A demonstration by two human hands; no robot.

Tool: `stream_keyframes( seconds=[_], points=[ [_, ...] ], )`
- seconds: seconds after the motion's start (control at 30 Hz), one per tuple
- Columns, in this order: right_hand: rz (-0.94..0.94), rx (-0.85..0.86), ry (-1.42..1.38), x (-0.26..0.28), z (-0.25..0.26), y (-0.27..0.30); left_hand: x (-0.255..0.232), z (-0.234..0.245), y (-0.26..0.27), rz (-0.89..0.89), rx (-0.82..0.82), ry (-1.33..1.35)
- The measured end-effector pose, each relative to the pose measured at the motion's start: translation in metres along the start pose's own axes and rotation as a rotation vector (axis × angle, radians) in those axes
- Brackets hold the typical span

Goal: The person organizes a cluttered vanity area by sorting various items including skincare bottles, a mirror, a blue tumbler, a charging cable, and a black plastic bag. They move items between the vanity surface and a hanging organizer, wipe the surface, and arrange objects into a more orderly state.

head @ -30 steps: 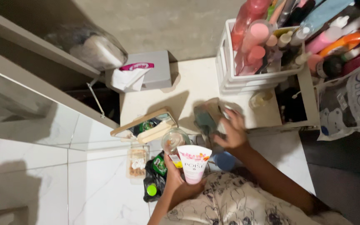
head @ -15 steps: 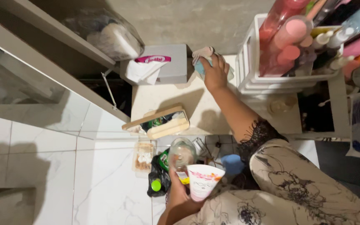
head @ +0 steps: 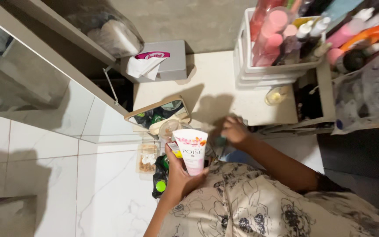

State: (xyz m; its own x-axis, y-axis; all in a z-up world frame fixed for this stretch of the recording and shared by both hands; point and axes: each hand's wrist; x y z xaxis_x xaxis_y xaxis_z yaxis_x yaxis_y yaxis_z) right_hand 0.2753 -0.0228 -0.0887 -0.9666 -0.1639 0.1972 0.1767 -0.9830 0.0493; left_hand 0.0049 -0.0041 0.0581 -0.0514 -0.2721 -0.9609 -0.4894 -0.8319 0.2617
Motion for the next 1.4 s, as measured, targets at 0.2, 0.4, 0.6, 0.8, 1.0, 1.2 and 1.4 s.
stream_keyframes(
  seconds=[0.2,0.4,0.6,0.8,1.0,1.2,1.4],
  points=[
    [-0.219,0.027,-0.193,-0.04,0.034,0.015,-0.032,-0.014,-0.009,-0.19,0.139,0.077],
    [-0.112,-0.65,-0.088,-0.043,0.086,0.006,-0.042,-0.018,-0.012,-0.21,0.213,0.091],
    [-0.736,-0.845,-0.347,-0.084,0.079,0.041,-0.032,-0.011,-0.015,-0.237,0.239,0.082],
    [-0.601,-1.045,-0.077,-0.074,0.084,0.032,-0.022,-0.011,-0.022,-0.218,0.259,0.079],
    [-0.041,-0.258,-1.199,0.034,0.182,0.037,-0.034,-0.016,-0.035,-0.173,0.316,-0.026],
    [-0.244,-0.151,-0.88,0.046,0.268,0.01,-0.035,-0.012,-0.04,-0.103,0.294,0.132],
    [-0.197,-0.382,-0.279,-0.023,0.325,-0.092,-0.001,-0.018,-0.039,-0.192,0.251,0.11]
  ],
)
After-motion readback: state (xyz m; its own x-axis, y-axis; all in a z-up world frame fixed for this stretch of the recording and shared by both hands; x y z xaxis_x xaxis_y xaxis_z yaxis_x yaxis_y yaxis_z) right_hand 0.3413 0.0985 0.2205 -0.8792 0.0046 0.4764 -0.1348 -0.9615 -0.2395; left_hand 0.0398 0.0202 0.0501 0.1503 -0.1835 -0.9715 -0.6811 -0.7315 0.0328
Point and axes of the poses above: each hand's wrist, its own y-axis away from the middle knuckle, its own z-axis out of the back of the hand, x = y × z, and after that the axes turned 7 degrees about y, right-handed
